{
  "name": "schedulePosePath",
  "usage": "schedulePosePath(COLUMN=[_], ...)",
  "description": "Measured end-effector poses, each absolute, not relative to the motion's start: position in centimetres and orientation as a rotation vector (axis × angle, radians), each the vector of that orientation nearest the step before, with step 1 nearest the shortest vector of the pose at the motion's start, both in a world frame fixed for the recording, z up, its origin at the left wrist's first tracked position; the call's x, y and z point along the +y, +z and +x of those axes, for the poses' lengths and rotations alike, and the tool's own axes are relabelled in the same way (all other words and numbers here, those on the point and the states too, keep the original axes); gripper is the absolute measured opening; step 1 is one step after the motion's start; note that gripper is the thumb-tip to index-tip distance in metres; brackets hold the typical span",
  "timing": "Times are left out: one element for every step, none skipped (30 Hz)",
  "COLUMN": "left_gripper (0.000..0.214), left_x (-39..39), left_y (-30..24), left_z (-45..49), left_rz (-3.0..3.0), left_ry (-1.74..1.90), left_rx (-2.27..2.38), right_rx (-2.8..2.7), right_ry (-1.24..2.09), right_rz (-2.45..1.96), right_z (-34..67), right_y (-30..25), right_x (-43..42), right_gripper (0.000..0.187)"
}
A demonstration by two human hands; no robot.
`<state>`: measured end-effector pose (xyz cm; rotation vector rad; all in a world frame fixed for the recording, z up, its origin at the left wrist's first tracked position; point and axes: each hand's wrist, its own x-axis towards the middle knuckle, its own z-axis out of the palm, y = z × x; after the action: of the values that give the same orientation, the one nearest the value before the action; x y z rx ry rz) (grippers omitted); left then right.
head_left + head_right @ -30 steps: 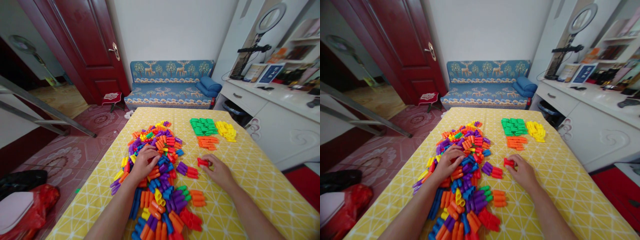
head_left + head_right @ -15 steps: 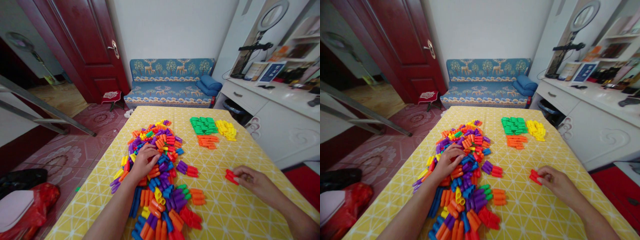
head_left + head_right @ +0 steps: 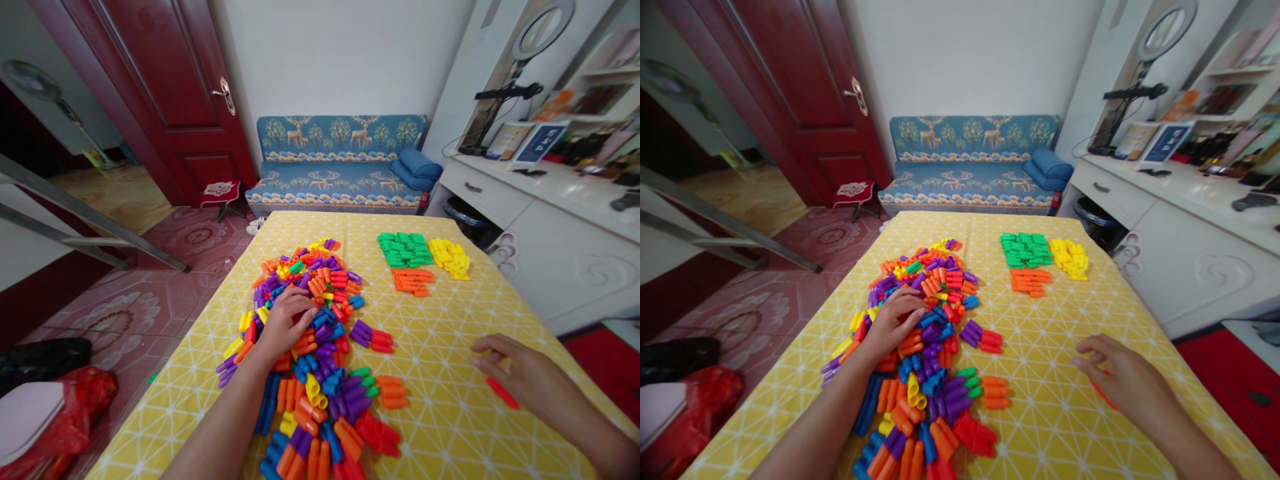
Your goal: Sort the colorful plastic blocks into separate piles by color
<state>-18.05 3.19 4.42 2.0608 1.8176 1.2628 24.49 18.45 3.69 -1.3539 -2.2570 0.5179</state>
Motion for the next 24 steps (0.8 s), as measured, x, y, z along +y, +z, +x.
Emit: schedulePosePath(left_gripper=[0.017, 0.018, 0.018, 0.019, 0.019, 0.019, 0.019, 0.019, 0.018, 0.018, 0.018, 0.018, 0.018, 0.019, 0.019, 0.020, 0.020, 0.020, 0.020, 0.019, 0.018, 0.017, 0.016, 0.016], left_x=[3.2, 3.2, 3.2, 3.2, 3.2, 3.2, 3.2, 3.2, 3.2, 3.2, 3.2, 3.2, 3.2, 3.2, 3.2, 3.1, 3.1, 3.1, 3.1, 3.1, 3.2, 3.2, 3.2, 3.2], left_y=[4.5, 4.5, 4.5, 4.5, 4.5, 4.6, 4.6, 4.6, 4.6, 4.6, 4.6, 4.6, 4.6, 4.6, 4.6, 4.6, 4.6, 4.6, 4.6, 4.6, 4.6, 4.6, 4.6, 4.6], left_z=[-18.1, -18.0, -18.0, -18.0, -18.0, -18.0, -17.9, -17.9, -17.9, -17.9, -17.9, -17.9, -17.9, -17.9, -17.9, -17.9, -17.9, -17.9, -17.9, -17.9, -17.9, -17.9, -17.9, -17.9], left_rz=[2.063, 2.066, 2.067, 2.064, 2.062, 2.060, 2.057, 2.053, 2.050, 2.048, 2.046, 2.042, 2.040, 2.038, 2.035, 2.033, 2.030, 2.029, 2.030, 2.032, 2.037, 2.040, 2.043, 2.045], left_ry=[1.259, 1.259, 1.264, 1.273, 1.279, 1.286, 1.291, 1.296, 1.300, 1.303, 1.306, 1.306, 1.306, 1.307, 1.306, 1.306, 1.306, 1.305, 1.303, 1.300, 1.298, 1.296, 1.294, 1.295], left_rx=[1.818, 1.816, 1.815, 1.814, 1.811, 1.807, 1.803, 1.801, 1.800, 1.799, 1.799, 1.800, 1.798, 1.797, 1.796, 1.796, 1.796, 1.797, 1.799, 1.800, 1.798, 1.797, 1.795, 1.793], right_rx=[-2.325, -2.385, -2.438, -2.483, -2.530, -2.566, -2.589, -2.601, -2.603, -2.602, -2.598, -2.594, -2.589, -2.584, -2.576, -2.569, -2.565, -2.564, -2.566, -2.568, -2.571, -2.574, -2.573, -2.567], right_ry=[0.651, 0.748, 0.819, 0.852, 0.859, 0.847, 0.822, 0.794, 0.768, 0.752, 0.743, 0.740, 0.737, 0.734, 0.729, 0.719, 0.709, 0.701, 0.698, 0.702, 0.713, 0.729, 0.741, 0.741], right_rz=[-1.286, -1.223, -1.158, -1.117, -1.087, -1.068, -1.058, -1.057, -1.062, -1.069, -1.077, -1.085, -1.090, -1.091, -1.094, -1.100, -1.109, -1.115, -1.122, -1.126, -1.129, -1.135, -1.150, -1.174], right_z=[22.3, 20.0, 17.8, 15.8, 13.9, 12.3, 10.9, 9.8, 8.9, 8.3, 7.9, 7.7, 7.6, 7.6, 7.8, 8.0, 8.2, 8.5, 8.9, 9.3, 9.9, 10.5, 11.2, 12.0], right_y=[3.9, 4.1, 4.2, 4.2, 4.2, 4.2, 4.1, 3.9, 3.8, 3.7, 3.6, 3.5, 3.4, 3.4, 3.4, 3.4, 3.4, 3.4, 3.4, 3.5, 3.4, 3.4, 3.3, 3.1], right_x=[17.9, 17.2, 16.5, 15.8, 15.2, 14.5, 14.0, 13.6, 13.3, 13.1, 13.0, 12.9, 13.0, 13.0, 13.1, 13.1, 13.2, 13.2, 13.4, 13.6, 13.9, 14.3, 14.9, 15.7], right_gripper=[0.025, 0.022, 0.019, 0.018, 0.021, 0.025, 0.028, 0.030, 0.029, 0.027, 0.025, 0.023, 0.022, 0.022, 0.023, 0.023, 0.024, 0.024, 0.025, 0.025, 0.026, 0.026, 0.026, 0.027])
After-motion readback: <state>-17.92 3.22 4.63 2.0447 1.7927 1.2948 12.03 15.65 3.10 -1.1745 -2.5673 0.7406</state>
